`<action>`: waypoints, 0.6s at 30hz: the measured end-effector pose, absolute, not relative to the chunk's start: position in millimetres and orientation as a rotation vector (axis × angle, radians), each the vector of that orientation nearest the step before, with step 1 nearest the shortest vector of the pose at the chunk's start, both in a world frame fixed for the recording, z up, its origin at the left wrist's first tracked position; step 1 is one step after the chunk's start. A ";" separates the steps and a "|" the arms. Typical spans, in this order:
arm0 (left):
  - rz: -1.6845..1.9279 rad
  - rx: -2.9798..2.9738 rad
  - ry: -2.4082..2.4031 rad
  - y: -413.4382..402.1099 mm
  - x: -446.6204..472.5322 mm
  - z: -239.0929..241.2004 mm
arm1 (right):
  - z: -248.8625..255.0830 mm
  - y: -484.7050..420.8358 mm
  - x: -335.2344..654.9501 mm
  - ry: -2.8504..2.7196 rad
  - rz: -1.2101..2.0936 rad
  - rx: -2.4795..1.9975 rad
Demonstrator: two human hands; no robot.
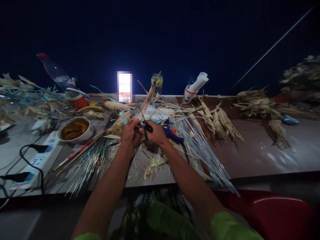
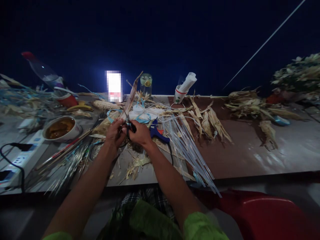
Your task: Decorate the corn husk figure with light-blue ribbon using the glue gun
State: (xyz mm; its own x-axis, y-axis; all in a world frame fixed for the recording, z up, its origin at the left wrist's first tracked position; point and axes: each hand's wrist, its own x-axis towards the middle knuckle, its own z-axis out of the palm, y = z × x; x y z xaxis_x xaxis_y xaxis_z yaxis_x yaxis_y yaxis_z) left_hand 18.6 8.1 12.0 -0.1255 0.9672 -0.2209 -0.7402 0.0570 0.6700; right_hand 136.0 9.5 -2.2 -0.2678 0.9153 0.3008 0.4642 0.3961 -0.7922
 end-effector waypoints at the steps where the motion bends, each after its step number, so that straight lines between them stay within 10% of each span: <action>1: 1.525 0.375 0.783 8.5 18.4 11.2 | -2.7 9.7 135.8 -1.882 0.745 -1.183; 18: 1.530 0.376 0.808 10.2 17.3 9.3 | 0.9 7.9 136.5 -1.867 0.792 -1.194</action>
State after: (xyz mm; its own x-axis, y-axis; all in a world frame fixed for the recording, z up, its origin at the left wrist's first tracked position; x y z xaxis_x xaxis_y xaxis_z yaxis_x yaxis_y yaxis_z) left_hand 17.3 10.2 9.3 -0.1442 0.9630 -0.2275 -0.7311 0.0512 0.6803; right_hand 136.5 7.9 0.9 -0.2661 0.9249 0.2717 0.4475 0.3682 -0.8150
